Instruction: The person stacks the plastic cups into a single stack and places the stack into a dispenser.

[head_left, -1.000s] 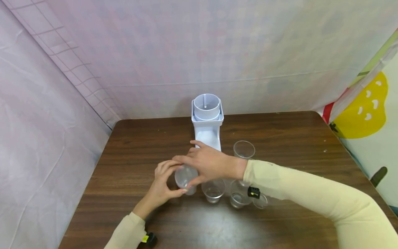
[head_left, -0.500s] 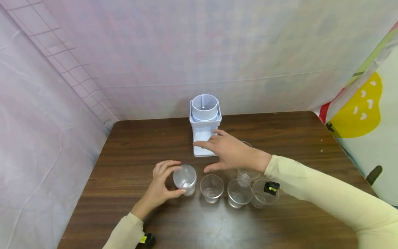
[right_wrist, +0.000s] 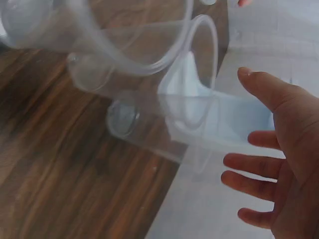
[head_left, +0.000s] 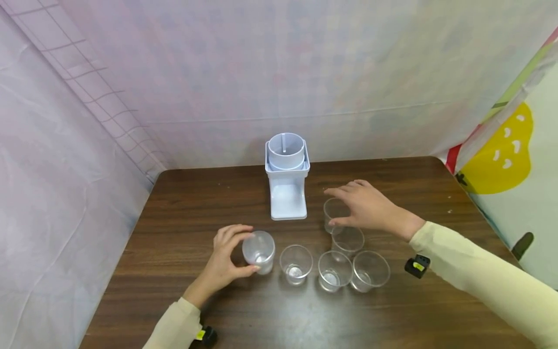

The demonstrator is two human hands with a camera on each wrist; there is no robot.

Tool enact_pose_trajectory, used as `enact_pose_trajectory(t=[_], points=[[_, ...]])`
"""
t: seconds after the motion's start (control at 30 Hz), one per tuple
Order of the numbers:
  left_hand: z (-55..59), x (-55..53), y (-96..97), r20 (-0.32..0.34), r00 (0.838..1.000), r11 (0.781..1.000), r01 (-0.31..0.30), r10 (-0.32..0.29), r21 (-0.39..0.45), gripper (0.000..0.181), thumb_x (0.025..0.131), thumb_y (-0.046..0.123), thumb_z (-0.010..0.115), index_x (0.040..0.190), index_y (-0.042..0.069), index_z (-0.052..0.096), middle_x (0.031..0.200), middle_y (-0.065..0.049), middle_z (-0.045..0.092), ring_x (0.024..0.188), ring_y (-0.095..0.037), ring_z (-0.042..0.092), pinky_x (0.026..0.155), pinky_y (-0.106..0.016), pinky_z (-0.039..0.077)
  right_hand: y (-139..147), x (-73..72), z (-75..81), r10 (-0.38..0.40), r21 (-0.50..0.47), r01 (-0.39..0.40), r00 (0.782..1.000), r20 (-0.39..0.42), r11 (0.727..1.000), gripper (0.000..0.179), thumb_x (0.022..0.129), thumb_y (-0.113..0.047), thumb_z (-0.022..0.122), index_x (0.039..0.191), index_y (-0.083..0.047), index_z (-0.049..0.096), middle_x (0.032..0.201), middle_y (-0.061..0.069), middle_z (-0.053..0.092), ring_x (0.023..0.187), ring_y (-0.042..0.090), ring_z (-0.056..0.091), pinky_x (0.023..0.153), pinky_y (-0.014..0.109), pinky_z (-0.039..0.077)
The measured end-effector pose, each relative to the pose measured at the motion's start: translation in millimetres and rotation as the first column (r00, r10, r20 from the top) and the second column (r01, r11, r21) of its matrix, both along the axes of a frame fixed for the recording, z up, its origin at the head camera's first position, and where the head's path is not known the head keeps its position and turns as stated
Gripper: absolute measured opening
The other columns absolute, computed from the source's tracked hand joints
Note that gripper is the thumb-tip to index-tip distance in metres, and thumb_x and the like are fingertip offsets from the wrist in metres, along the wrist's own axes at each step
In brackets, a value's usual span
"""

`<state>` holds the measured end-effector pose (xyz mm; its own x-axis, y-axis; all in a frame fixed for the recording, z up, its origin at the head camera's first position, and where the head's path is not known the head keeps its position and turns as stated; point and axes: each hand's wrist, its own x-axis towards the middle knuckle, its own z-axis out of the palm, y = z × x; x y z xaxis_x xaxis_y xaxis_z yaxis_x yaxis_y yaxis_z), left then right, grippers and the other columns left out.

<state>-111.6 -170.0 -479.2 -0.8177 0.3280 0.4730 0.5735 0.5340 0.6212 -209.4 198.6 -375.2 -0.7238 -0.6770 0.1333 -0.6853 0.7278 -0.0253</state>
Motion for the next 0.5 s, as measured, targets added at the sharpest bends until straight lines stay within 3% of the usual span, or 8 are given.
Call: enact_pose_trajectory(t=[0.2,0.5], points=[[-0.2,0.2,-0.4,0.0,1.0,1.0,-0.003,0.003,-0.001,0.069,0.062,0.032,0.091,0.123,0.018,0.062,0.137,-0.003,0.056,0.128,-0.025,0.038,0.103,-0.05,0.025,11,1.2,-7.7,-0.077,0.022,0.077,0.997,-0.005,0.997,0.083,0.075,-0.061,0.076,0.137,-0.01,0.055,0.122,0.012,0.071,0.11,0.034,0.067,0.103,0.059,0.042],[0.7,0.1,0.2,-0.01,1.0,1.0,0.001,-0.001,0.005,0.069,0.062,0.032,0.091,0.123,0.017,0.062,0.137,-0.004,0.056,0.128,-0.026,0.038,0.103,-0.05,0.025,11,1.5,-14.8,-0.12,0.003,0.12,0.992,-0.038,0.993,0.083,0.071,-0.061,0.079,0.132,-0.009,0.058,0.104,0.014,0.076,0.098,0.032,0.071,0.097,0.056,0.047]])
